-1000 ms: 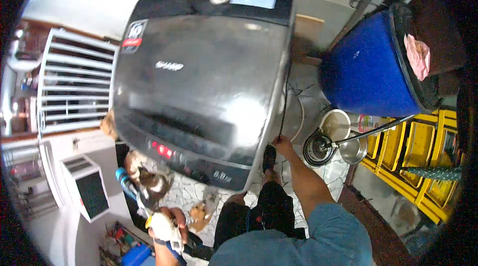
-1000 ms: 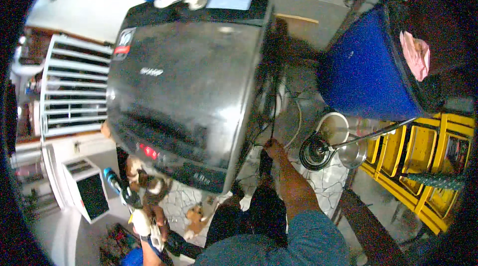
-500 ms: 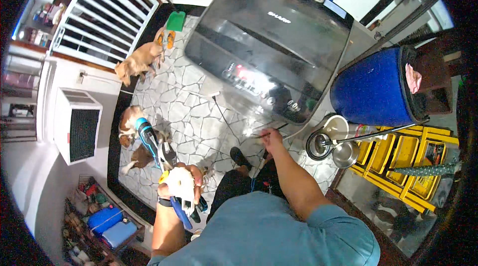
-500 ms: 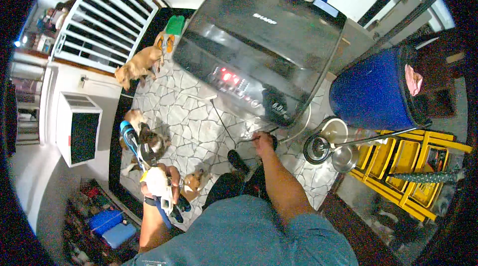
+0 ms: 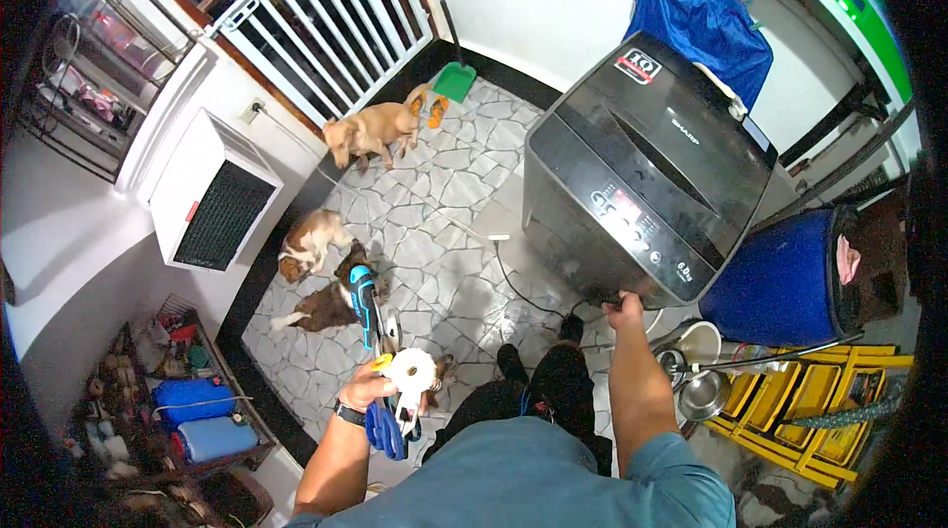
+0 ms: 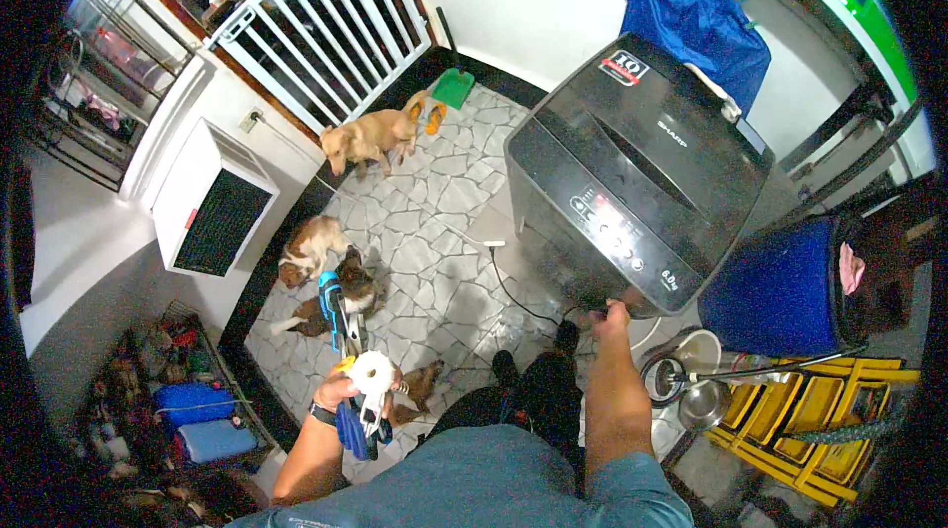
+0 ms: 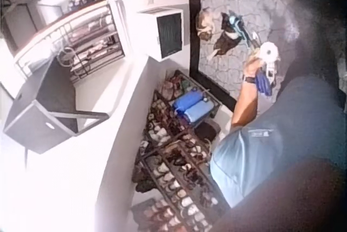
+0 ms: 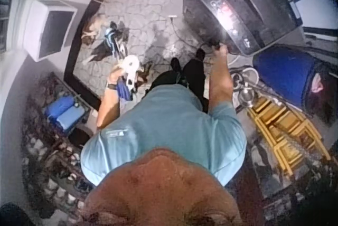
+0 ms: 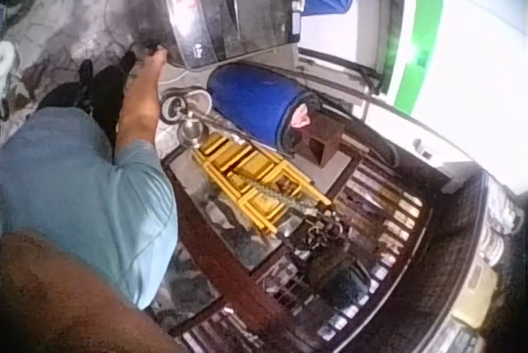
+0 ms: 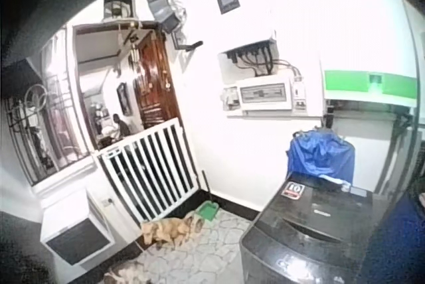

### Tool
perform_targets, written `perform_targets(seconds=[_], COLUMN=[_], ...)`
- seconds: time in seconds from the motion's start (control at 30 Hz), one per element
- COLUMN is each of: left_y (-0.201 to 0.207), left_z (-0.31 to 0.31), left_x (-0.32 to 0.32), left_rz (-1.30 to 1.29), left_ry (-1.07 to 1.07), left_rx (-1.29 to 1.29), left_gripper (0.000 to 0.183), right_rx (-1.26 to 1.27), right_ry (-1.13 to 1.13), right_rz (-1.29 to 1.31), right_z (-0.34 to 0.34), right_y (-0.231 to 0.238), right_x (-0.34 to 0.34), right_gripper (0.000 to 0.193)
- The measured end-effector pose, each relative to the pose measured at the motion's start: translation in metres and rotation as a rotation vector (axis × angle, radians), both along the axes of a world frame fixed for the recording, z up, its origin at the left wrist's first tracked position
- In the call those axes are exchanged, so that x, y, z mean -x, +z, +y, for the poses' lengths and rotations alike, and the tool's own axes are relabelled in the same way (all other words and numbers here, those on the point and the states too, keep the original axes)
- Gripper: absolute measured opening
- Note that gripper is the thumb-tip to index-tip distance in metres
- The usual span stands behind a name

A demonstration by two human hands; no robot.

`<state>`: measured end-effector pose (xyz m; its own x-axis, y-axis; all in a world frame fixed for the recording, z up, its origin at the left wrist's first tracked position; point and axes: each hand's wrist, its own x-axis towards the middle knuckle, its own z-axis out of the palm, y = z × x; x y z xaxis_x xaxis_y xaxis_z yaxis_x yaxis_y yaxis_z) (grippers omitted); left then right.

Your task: The person attaches small components using pliers, fastens the back panel onto a washing machine using a screwdriver, wipes down the top of the machine with a cloth, and gathers the tools by hand.

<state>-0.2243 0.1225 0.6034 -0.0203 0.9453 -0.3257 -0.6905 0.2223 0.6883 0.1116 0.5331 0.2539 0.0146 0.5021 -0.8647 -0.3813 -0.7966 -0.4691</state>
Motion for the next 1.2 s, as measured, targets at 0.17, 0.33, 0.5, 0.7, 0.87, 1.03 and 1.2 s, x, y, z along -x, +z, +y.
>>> perform_targets(seconds=[0.17,0.33,0.5,0.7,0.87,1.03,1.2], left_y=[0.0,-0.016,-0.023,-0.015,-0.021,-0.009,0.013], left_z=[-0.017,-0.032,-0.055,-0.016,0.006,0.029,0.058], left_x=[0.007,0.023,0.031,0.021,0.013,-0.018,-0.061], left_rz=[-0.023,-0.129,-0.06,0.084,-0.009,0.048,0.025], left_ry=[0.103,0.213,0.371,0.344,0.206,0.224,0.239], left_rx=[0.046,-0.005,0.06,0.121,0.06,0.078,0.048], left_gripper=[0.069,0.061,0.057,0.06,0.061,0.061,0.06], right_rx=[0.035,0.119,0.097,-0.125,-0.331,-0.436,-0.189], right_ry=[0.056,0.036,0.24,0.261,0.683,0.72,0.811], right_rz=[0.046,-0.05,-0.166,-0.503,-0.737,-0.592,-0.482], right_z=[-0.015,0.018,0.003,0.003,0.013,-0.015,-0.079], right_y=[0.007,-0.021,-0.018,-0.046,-0.01,0.014,-0.037], right_x=[0.012,-0.027,-0.012,-0.069,-0.143,-0.169,-0.234], right_gripper=[0.022,0.025,0.039,0.033,0.037,0.049,0.038])
